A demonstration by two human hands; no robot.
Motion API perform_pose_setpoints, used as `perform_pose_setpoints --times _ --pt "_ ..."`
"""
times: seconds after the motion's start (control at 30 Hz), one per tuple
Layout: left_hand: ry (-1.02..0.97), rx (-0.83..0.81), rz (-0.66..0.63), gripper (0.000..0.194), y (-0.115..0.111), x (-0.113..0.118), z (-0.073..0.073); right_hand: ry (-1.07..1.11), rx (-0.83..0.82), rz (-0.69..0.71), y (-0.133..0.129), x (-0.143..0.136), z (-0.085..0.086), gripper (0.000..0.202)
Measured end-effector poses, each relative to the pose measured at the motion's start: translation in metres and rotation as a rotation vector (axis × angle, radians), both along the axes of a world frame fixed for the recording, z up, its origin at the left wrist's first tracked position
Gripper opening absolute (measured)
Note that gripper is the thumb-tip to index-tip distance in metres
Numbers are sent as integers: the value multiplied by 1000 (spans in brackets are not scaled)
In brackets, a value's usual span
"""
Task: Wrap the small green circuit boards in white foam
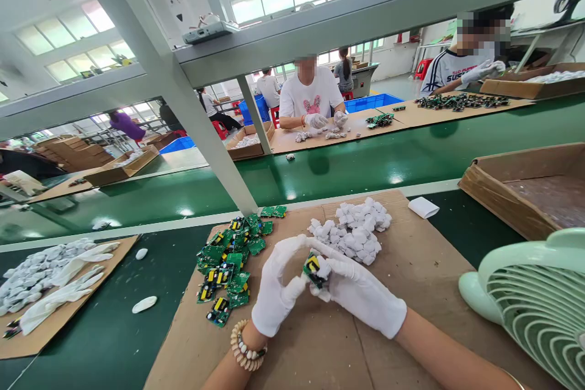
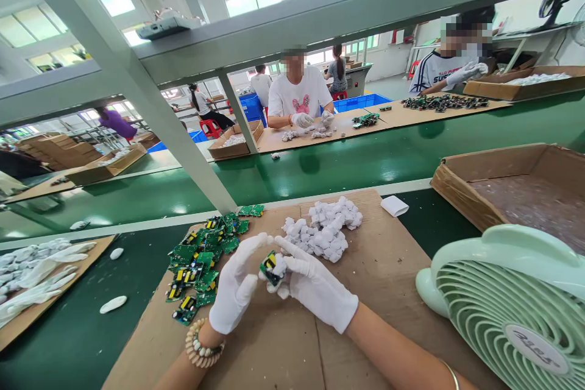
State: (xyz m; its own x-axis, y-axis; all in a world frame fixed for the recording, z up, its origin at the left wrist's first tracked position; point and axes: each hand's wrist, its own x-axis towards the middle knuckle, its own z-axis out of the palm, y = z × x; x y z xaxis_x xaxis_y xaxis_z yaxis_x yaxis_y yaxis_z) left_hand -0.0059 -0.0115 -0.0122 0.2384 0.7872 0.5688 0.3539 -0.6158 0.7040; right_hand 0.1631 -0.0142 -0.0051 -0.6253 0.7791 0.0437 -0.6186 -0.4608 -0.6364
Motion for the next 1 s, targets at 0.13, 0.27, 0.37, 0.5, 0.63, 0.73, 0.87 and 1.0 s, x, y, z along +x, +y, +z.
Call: perform_pose_setpoints --times 0.13,0.27,0.37,0.5,0.63,0.73,0.87,1.0 --pt "149 206 43 57 -2 7 -5 19 57 -28 -2 -1 1 42" --pt "174 273 44 37 -6 10 -7 22 129 -29 -4 0 5 37" --pt "216 178 2 53 -10 12 -6 4 117 -59 -4 0 5 40" --pt "134 115 37 58 -10 14 -6 -57 82 -117 -2 -2 0 51" --pt "39 94 76 56 -6 12 -5 -113 111 -168 -2 -4 -3 55" --pt "22 94 35 54 -4 11 -2 -149 127 -191 -4 -5 -3 59" --pt "79 178 1 49 -4 13 1 -166 169 -219 -7 -8 -6 70" --pt "160 262 -5 46 -3 14 -3 -246 223 -280 -9 -8 -12 69"
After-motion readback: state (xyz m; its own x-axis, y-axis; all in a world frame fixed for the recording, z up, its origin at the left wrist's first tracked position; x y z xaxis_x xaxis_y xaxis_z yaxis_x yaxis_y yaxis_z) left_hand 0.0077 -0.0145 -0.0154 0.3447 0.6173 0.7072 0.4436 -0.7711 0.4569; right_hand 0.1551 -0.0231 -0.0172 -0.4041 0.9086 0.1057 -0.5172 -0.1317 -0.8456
